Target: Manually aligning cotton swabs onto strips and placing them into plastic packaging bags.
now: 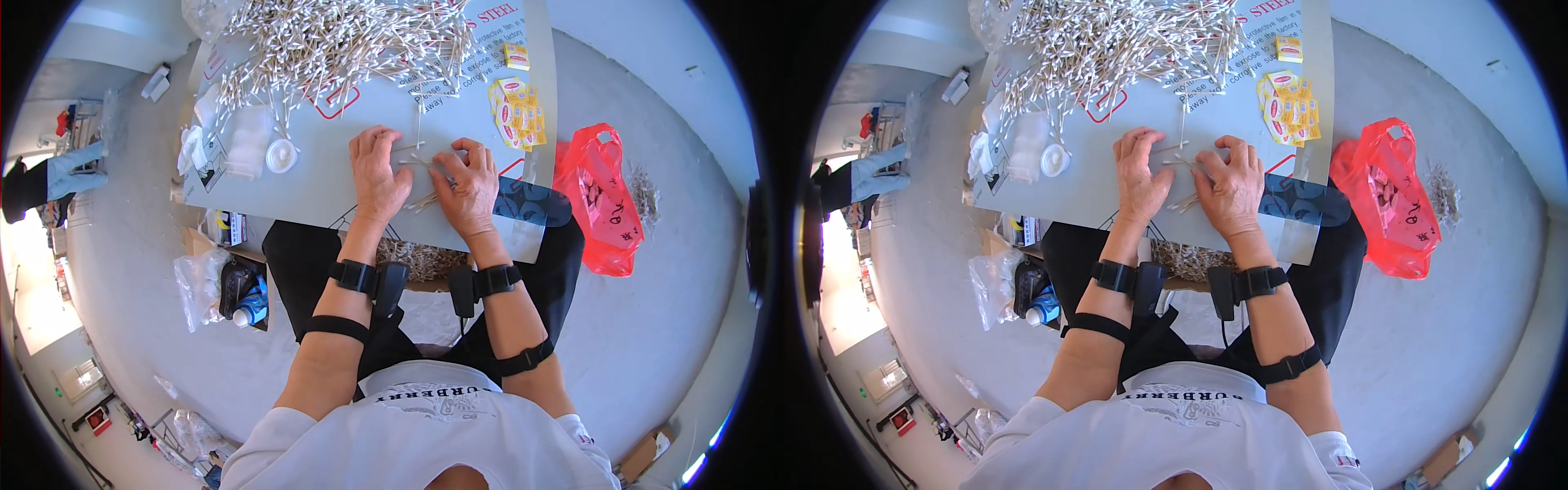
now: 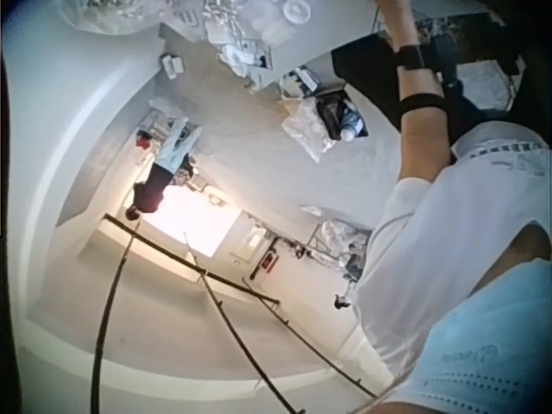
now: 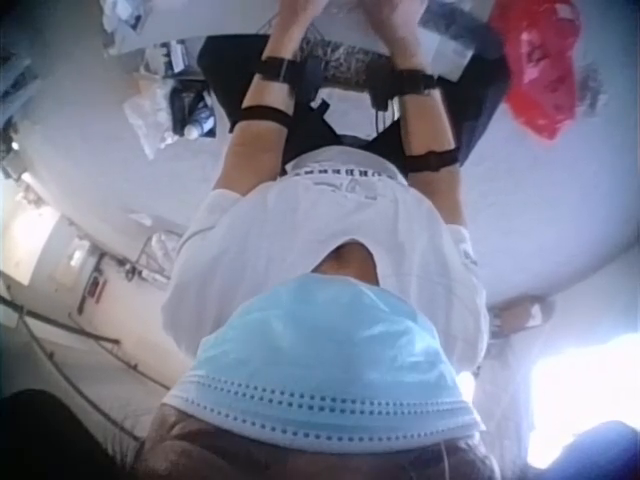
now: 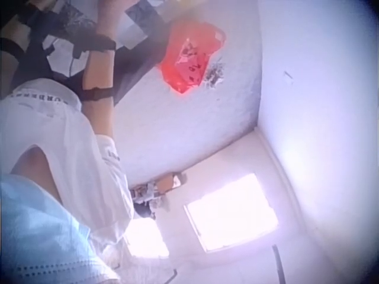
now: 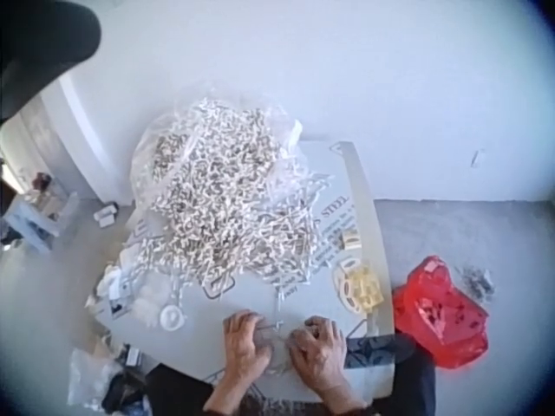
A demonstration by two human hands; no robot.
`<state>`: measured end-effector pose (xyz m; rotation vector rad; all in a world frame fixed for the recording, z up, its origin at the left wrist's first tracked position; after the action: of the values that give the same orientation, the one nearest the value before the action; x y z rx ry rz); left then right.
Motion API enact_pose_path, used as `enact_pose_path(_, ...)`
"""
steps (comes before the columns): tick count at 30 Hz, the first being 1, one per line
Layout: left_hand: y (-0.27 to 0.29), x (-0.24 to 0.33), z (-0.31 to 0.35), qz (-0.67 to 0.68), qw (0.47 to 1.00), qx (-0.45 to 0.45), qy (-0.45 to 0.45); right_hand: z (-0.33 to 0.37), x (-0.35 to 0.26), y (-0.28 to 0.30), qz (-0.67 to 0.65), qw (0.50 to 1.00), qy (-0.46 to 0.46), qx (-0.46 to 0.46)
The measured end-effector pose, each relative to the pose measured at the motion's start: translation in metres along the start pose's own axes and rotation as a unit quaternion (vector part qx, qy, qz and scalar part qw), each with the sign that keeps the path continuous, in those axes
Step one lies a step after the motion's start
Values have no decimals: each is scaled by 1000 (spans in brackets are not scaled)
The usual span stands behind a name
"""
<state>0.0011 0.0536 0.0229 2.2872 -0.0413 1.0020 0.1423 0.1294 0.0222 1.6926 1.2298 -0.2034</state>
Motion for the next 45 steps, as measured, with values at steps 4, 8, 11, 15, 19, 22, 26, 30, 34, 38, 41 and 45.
enact_pose_path(4, -3, 4, 5, -14, 999, -33, -16, 8, 3, 4, -38, 998, 35, -26)
enact_pose_path(8, -11, 4, 12, -15, 997, -68, -15, 10, -3, 11, -73, 995, 28, -55)
enact_pose_path(11, -13, 9, -1, -36, 999, -20, -4, 13, -5, 14, -86, 994, 39, -60)
enact_pose_path(15, -30, 21, -15, -118, 992, -37, -14, 14, -2, 14, -84, 994, 34, -65)
enact_pose_path(19, -26, 8, -19, -82, 995, -31, -45, 14, -2, 11, -86, 993, 25, -73)
enact_pose_path(22, -25, 13, -4, -60, 996, -51, -50, 15, 1, 12, -79, 994, 24, -77)
enact_pose_path(26, -39, 34, 7, 8, 995, -70, -69, 12, -1, 15, -74, 996, 23, -46)
enact_pose_path(30, -47, 30, -35, 12, 996, -3, -90, 14, -1, 12, -67, 996, 36, -50)
enact_pose_path(34, -53, 17, -71, -108, 982, 3, -156, 13, -4, 11, -76, 995, 39, -50)
enact_pose_path(38, -57, 23, -56, -92, 981, -71, -157, 12, 0, 14, -71, 996, 25, -54)
enact_pose_path(41, -46, 33, -25, -77, 982, -75, -153, 13, 0, 13, -68, 996, 21, -55)
enact_pose_path(45, -35, 35, 0, -86, 983, -83, -136, 14, 1, 14, -62, 997, 10, -34)
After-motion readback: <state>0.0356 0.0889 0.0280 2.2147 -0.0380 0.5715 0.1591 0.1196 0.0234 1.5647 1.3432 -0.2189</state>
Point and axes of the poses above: each hand's wrist, its own z-axis away from the middle knuckle, its own y-axis out of the back of the hand, x = y × z, the point moved 8 cm from there along -z, towards the middle knuckle, and after that the axes turned 14 degrees about x, right-handed, at the moved point
